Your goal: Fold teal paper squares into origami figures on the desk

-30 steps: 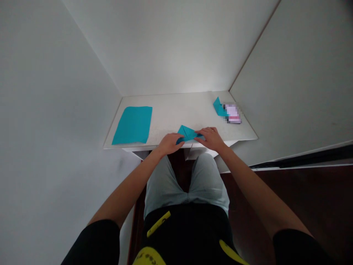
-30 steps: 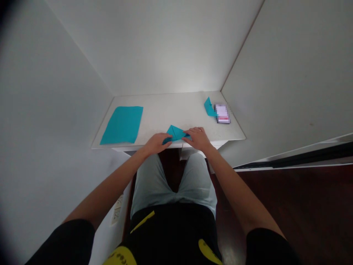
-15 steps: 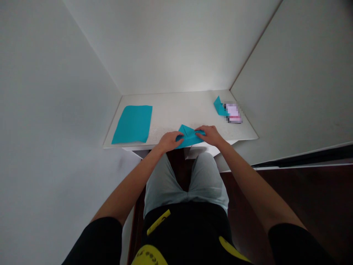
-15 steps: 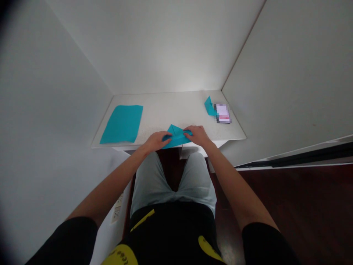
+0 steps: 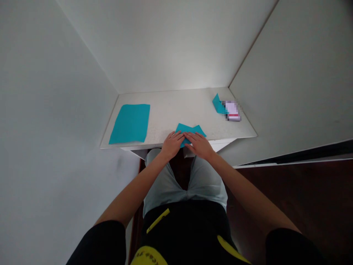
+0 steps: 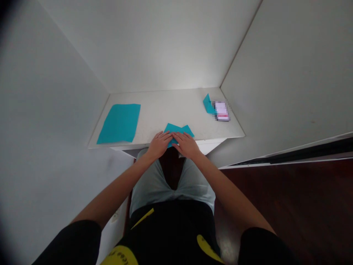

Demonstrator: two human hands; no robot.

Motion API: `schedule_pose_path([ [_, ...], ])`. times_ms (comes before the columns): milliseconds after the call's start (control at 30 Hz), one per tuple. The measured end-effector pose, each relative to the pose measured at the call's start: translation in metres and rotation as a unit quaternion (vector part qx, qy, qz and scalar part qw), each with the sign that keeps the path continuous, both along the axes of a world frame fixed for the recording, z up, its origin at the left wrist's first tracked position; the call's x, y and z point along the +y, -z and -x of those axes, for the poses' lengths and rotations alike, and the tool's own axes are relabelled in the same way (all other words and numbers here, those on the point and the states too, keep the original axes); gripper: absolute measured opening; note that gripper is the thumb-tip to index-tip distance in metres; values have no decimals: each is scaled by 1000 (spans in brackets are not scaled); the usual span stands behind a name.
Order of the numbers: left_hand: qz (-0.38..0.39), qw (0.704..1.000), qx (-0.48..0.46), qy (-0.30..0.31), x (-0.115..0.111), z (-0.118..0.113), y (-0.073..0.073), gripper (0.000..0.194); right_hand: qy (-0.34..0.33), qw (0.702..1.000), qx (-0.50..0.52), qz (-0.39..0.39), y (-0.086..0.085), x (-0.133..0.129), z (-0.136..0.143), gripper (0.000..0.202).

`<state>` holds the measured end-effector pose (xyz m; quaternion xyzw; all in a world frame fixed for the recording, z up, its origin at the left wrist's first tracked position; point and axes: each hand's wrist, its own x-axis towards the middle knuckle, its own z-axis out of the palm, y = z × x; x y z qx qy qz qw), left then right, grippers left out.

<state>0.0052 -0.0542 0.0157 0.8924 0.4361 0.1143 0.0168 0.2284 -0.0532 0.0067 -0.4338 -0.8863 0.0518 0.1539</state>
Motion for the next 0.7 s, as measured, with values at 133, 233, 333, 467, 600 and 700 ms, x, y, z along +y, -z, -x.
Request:
schedule_pose_path([
  [133,8,1000,-10,16,-11,12,6,58,18,1000,5,17,11,-4,-21,67],
  [233,28,999,-17,19,-17,27,4,73,43,998,-8,35,3,5,-43,68],
  [333,50,998,-28,7,-22,44,4,76,45,997,-22,52,-8,13,-59,65],
  [467,65,997,-43,-20,-26,59,7,60,48,997,-25,49,-13,15,-66,71],
  [600,71,995,-31,-63,-30,57,-1,49,36,998,-30,40,-6,9,-66,89],
  [700,72,993,-38,-86,-33,50,-17,29,28,998,-30,37,-6,4,-66,79],
])
